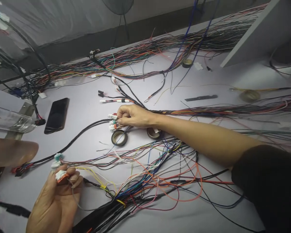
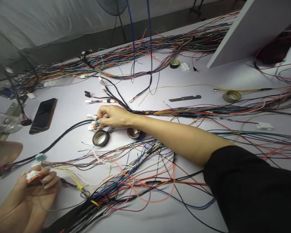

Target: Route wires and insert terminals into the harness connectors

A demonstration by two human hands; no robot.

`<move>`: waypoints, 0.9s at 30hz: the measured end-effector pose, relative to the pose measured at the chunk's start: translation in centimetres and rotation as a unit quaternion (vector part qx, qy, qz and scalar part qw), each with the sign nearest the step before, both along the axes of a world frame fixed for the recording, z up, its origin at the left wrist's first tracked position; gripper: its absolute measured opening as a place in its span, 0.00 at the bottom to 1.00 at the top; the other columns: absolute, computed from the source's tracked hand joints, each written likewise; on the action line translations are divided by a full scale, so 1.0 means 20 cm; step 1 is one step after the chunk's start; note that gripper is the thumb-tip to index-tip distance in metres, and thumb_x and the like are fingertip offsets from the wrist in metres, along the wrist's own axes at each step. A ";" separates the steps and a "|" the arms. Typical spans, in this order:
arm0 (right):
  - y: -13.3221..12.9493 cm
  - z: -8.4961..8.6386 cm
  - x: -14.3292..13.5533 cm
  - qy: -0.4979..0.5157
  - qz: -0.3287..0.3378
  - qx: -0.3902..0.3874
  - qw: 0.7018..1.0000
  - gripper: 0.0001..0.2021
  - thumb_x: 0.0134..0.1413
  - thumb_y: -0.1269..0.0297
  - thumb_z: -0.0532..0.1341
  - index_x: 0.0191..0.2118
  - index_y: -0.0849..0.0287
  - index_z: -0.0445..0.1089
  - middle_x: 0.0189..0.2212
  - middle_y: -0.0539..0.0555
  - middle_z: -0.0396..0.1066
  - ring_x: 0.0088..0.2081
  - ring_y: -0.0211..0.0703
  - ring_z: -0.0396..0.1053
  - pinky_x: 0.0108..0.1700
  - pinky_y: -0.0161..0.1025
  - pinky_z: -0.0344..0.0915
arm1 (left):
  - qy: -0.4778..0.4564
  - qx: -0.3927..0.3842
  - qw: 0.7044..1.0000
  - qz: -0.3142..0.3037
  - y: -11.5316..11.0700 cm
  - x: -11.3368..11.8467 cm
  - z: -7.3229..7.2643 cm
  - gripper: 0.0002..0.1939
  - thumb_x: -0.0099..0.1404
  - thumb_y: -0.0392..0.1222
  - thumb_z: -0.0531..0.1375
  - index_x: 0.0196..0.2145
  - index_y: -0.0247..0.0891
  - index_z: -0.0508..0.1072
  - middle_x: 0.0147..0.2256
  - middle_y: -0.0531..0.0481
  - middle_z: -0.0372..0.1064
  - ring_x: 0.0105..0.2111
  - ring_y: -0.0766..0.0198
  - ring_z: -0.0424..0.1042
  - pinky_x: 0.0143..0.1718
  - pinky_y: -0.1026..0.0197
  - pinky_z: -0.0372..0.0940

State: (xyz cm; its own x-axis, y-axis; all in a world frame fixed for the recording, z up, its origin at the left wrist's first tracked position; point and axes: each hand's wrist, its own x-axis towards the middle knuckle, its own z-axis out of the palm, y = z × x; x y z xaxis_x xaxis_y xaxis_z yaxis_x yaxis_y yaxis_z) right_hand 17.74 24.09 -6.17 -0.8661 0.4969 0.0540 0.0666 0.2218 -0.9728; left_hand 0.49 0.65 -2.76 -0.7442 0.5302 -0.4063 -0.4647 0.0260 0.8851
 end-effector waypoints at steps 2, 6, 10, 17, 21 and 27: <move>0.00 0.01 0.00 -0.002 -0.003 0.001 1.000 0.03 0.54 0.72 0.59 0.35 0.62 0.62 0.24 0.48 0.66 0.26 0.32 0.60 0.31 0.34 0.55 | -0.002 -0.011 1.000 0.005 0.01 0.00 0.00 0.15 0.47 0.43 0.69 0.29 0.34 0.70 0.29 0.52 0.57 0.26 0.72 0.55 0.21 0.74 0.63; 0.00 0.03 0.00 -0.016 -0.008 0.000 1.000 0.04 0.54 0.72 0.59 0.34 0.62 0.61 0.22 0.46 0.65 0.25 0.31 0.57 0.31 0.34 0.53 | -0.005 -0.011 1.000 0.004 0.01 0.00 0.00 0.11 0.49 0.41 0.67 0.29 0.36 0.70 0.29 0.52 0.57 0.26 0.71 0.55 0.23 0.72 0.66; 0.00 0.03 0.00 -0.006 -0.005 -0.019 1.000 0.04 0.53 0.74 0.59 0.34 0.63 0.62 0.23 0.47 0.64 0.25 0.31 0.58 0.30 0.33 0.53 | 0.005 -0.011 1.000 -0.008 0.01 -0.01 0.00 0.09 0.50 0.40 0.66 0.28 0.37 0.70 0.28 0.52 0.58 0.26 0.70 0.57 0.22 0.72 0.66; 0.02 0.00 -0.01 0.026 0.024 -0.031 0.999 0.06 0.54 0.69 0.61 0.35 0.64 0.63 0.25 0.48 0.67 0.26 0.32 0.61 0.30 0.33 0.56 | 0.000 -0.008 1.000 0.003 0.01 -0.01 0.00 0.08 0.51 0.40 0.65 0.28 0.36 0.70 0.28 0.52 0.57 0.26 0.70 0.57 0.22 0.71 0.64; 0.02 -0.02 0.00 0.058 0.079 -0.070 0.993 0.12 0.49 0.70 0.65 0.39 0.64 0.63 0.30 0.51 0.70 0.31 0.35 0.66 0.35 0.34 0.62 | -0.022 0.017 1.000 0.006 0.01 0.00 0.00 0.09 0.52 0.38 0.65 0.30 0.33 0.69 0.28 0.52 0.57 0.25 0.71 0.57 0.21 0.71 0.62; 0.01 -0.01 0.00 0.028 0.035 -0.048 0.998 0.08 0.50 0.67 0.66 0.34 0.64 0.68 0.27 0.50 0.68 0.29 0.33 0.64 0.34 0.34 0.61 | -0.020 0.024 0.999 0.007 -0.01 -0.01 0.00 0.07 0.54 0.37 0.63 0.32 0.32 0.73 0.29 0.50 0.65 0.26 0.70 0.63 0.24 0.70 0.63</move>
State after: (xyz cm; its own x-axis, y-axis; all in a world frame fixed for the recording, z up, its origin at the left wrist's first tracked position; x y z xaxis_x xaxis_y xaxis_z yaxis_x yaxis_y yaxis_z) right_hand 17.75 24.27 -6.43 -0.8958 0.4406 0.0579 -0.0008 0.1287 -0.9917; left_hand 0.35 0.47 -2.85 -0.7345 0.5404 -0.4104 -0.5005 -0.0231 0.8654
